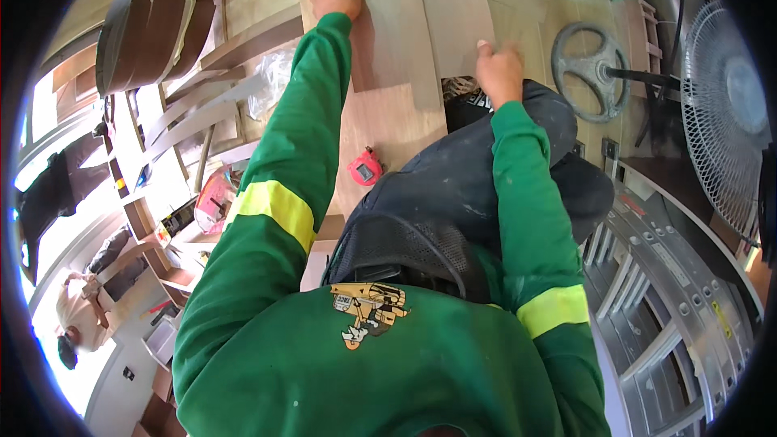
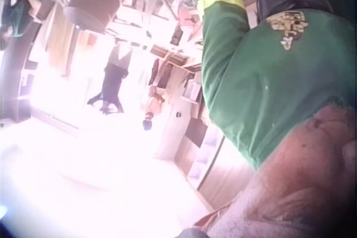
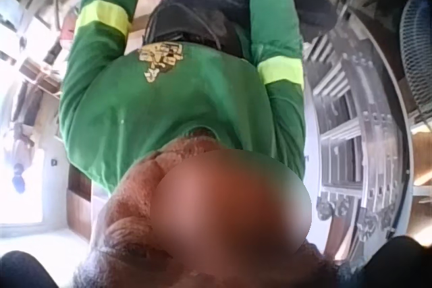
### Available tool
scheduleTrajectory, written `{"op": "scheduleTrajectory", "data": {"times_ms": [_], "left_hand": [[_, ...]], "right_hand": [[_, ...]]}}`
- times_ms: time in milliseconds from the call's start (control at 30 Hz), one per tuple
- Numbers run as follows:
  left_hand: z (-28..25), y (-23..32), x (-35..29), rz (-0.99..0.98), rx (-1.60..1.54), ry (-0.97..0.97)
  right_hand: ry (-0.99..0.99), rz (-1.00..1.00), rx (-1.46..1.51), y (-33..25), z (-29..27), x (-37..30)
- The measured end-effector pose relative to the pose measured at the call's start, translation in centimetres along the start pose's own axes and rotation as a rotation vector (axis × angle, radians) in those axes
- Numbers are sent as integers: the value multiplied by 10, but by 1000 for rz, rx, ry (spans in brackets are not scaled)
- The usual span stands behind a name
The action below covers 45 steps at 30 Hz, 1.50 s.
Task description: The person sits on the floor and assembles a wooden cabinet. They use a utility knife to cut a piece of wood, apply glue to the edges, and fit the pieces together. The person also uses a tape measure and a hammer during the process.
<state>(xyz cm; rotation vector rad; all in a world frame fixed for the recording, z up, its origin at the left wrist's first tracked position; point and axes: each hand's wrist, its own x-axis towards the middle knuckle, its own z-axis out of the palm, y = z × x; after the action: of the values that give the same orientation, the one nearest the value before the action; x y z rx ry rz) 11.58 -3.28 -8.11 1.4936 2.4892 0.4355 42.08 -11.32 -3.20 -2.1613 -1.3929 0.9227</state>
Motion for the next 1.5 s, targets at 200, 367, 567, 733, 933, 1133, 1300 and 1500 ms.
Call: {"op": "scheduleTrajectory", "data": {"times_ms": [200,367,567,733,933,1133,1300,1500], "left_hand": [[-11,-17,4,63,31,-3],[-22,-7,5,84,63,-29],[-10,-22,10,126,27,33],[-23,-15,6,132,84,-4],[-19,-10,-2,66,29,41],[-16,-19,-2,88,-16,58],[-16,-14,-3,71,-41,59],[-15,-12,-2,55,-102,41]], "right_hand": [[-227,59,216,3,15,6],[-226,84,171,5,18,3],[-31,-343,-210,-29,4,-54],[-455,-269,-270,-42,24,-100],[-488,-264,-312,-38,19,-94],[-472,-250,-363,-40,24,-95],[-476,-224,-355,-46,19,-94],[-466,-239,-344,-46,20,-95]]}}
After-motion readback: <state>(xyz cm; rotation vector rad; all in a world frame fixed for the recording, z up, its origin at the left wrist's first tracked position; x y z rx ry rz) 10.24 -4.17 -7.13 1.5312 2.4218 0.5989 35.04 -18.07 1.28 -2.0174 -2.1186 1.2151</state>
